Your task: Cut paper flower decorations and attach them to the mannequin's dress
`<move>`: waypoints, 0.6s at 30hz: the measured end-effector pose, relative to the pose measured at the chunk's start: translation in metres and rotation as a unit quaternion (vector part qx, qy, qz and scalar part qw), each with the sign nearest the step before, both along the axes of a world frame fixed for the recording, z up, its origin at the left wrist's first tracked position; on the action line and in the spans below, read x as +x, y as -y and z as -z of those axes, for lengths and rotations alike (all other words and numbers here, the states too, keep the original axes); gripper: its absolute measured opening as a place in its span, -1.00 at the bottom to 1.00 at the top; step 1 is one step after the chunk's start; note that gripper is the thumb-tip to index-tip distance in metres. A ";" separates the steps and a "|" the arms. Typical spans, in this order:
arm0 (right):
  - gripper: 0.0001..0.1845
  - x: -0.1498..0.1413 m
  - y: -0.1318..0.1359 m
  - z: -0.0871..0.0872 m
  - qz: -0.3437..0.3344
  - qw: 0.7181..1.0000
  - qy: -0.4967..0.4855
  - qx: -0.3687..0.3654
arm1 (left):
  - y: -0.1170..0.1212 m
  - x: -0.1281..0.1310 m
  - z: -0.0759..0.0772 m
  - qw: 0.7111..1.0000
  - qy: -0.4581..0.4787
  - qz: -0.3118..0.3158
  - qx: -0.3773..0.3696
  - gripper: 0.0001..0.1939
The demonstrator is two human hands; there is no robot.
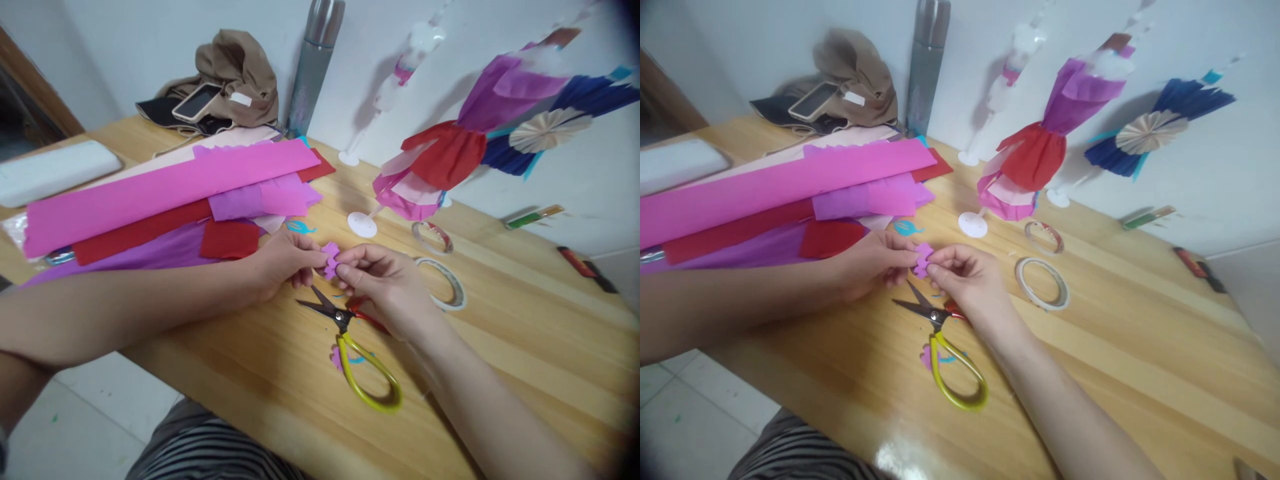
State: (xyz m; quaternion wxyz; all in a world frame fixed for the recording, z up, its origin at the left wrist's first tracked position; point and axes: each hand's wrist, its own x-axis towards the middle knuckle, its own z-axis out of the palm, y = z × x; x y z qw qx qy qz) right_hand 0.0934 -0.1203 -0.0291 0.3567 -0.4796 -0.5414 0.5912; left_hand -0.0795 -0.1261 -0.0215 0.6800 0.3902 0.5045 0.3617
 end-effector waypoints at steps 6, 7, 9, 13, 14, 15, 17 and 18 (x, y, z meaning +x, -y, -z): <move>-0.74 0.000 0.001 -0.004 0.004 0.999 -0.033 0.014 | -0.001 0.000 0.002 1.000 0.001 -0.006 0.013 -0.69; -0.74 0.000 0.002 -0.004 0.005 0.999 -0.045 0.005 | 0.000 0.001 0.002 1.000 0.003 -0.007 0.016 -0.69; -0.74 -0.001 0.002 -0.005 0.003 0.998 -0.066 -0.009 | 0.001 0.001 0.004 1.000 0.005 -0.007 0.024 -0.70; -0.77 -0.003 0.003 -0.003 0.022 0.996 -0.089 -0.012 | 0.003 0.003 0.003 0.999 -0.002 -0.011 0.036 -0.73; -0.77 -0.003 0.003 -0.001 0.030 0.996 -0.088 -0.010 | 0.004 0.003 0.002 0.999 -0.003 -0.011 0.038 -0.74; -0.76 -0.003 0.003 0.000 0.038 0.996 -0.085 -0.007 | 0.004 0.003 0.001 0.999 -0.004 -0.010 0.041 -0.75; -0.75 -0.003 0.003 0.002 0.049 0.996 -0.078 -0.002 | 0.005 0.004 0.000 0.999 -0.003 -0.008 0.049 -0.77; -0.74 -0.003 0.003 0.003 0.052 0.996 -0.075 0.000 | 0.005 0.004 0.000 0.998 -0.002 -0.006 0.055 -0.78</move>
